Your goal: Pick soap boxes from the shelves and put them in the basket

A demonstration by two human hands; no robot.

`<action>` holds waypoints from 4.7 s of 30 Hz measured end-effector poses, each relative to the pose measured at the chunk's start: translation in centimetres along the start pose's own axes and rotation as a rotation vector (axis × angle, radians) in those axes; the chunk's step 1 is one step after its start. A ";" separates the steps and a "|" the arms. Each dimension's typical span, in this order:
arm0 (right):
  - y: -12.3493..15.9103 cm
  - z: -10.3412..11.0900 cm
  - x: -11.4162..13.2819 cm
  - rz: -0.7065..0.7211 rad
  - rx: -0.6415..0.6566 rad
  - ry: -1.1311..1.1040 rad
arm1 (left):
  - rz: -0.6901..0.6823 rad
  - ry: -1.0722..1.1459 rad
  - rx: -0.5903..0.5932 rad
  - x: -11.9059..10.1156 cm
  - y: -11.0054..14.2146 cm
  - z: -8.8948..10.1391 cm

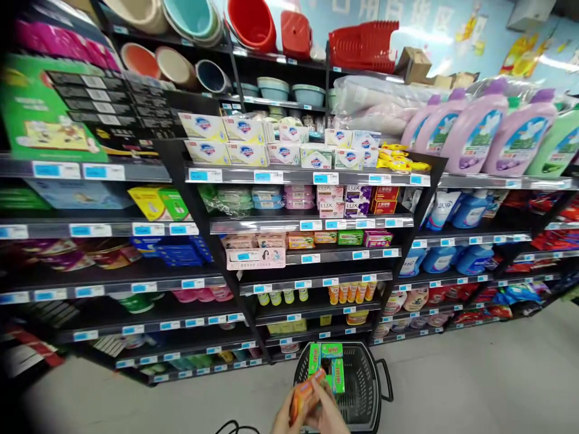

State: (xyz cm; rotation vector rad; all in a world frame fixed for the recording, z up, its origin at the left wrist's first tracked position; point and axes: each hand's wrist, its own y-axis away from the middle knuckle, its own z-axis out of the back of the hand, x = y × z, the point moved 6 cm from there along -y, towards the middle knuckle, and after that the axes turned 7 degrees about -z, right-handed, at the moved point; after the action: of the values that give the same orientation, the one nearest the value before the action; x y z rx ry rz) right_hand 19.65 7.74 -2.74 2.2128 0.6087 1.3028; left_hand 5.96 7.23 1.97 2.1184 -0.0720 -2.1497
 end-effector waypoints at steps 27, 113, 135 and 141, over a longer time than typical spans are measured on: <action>13.9 -4.6 11.1 0.853 0.212 0.533 | -0.289 0.312 -0.240 -12.8 3.6 4.8; 10.9 0.3 10.9 0.766 0.137 0.283 | -0.456 0.242 0.234 -10.6 2.2 5.8; 11.1 0.5 10.8 0.802 0.132 0.306 | -0.476 0.192 0.258 -10.4 2.2 5.8; 11.0 0.4 10.8 0.809 0.132 0.322 | -0.478 0.184 0.245 -10.3 2.3 5.9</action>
State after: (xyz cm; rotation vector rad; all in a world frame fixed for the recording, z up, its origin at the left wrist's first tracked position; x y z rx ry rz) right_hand 26.18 5.61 11.03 2.4761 -0.1510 2.0826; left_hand 0.29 5.93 12.61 2.6945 0.2225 -2.2649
